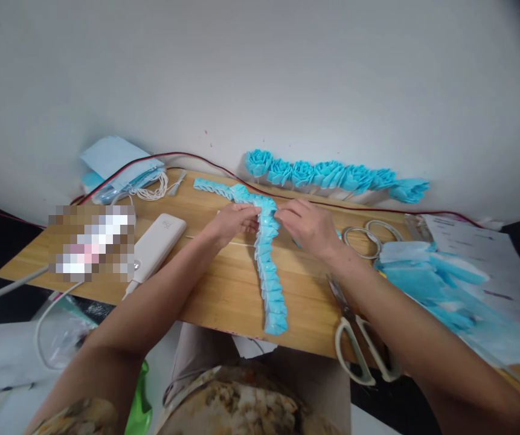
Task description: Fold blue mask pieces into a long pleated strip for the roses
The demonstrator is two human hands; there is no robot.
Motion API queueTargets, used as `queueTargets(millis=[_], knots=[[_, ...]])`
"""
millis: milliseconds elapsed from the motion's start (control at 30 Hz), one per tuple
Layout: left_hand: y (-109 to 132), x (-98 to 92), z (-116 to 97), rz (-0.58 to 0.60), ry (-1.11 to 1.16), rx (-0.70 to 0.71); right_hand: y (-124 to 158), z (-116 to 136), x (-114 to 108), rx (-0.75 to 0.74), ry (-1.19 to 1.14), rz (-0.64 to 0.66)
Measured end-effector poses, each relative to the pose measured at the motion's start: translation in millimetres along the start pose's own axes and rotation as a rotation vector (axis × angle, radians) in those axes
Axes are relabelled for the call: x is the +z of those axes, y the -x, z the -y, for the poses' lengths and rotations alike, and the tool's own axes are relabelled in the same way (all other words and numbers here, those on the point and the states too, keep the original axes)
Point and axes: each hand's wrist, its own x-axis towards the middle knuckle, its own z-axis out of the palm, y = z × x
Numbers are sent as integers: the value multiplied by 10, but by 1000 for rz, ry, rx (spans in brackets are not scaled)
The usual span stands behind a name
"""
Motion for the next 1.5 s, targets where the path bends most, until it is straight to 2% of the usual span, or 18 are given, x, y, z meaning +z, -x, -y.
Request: queueTargets(millis=[67, 133, 233, 300, 400, 500, 600, 667, 767, 867, 1033, 1133, 1200, 1333, 1500], knots=[[-4, -2, -4, -16, -11, 21, -8, -5, -11, 99, -166, -18], [-15, -10, -3, -38, -29, 51, -9, 17, -78, 297, -332, -46], [-32, -31, 6, -70, -49, 70, 75, 82, -329, 580, -472, -80], [-40, -48, 15, -89, -50, 73, 234, 138, -572, 661, -476, -109], [-51, -61, 21, -108, -36, 91, 645, 291, -933, 721, -335, -115], [-53, -52, 13, -118, -26, 80, 1167, 580, -1156, 726, -75, 25], [-46, -33, 1, -115, -33, 50, 1622, 929, -1214, 713, 153, 277], [-45, -27, -5, -113, -34, 47, 1814, 1120, -1198, 682, 208, 392], [-51, -29, -6, -112, -38, 51, 1916, 1283, -1136, 693, 272, 446], [-62, -36, 6, -109, -44, 34, 1873, 1307, -1024, 742, 317, 443], [-62, -34, 41, -97, -26, 27, 1677, 1156, -741, 707, 258, 388], [-55, -24, 40, -83, -16, 15, 1467, 997, -640, 707, 249, 332], [-47, -14, 30, -77, -4, 8, 1262, 877, -621, 683, 193, 243], [-19, 1, 13, -26, -20, 25, 751, 619, -513, 682, -184, 9], [7, -4, 26, 38, -129, 85, 282, 344, -84, 814, -757, -123]])
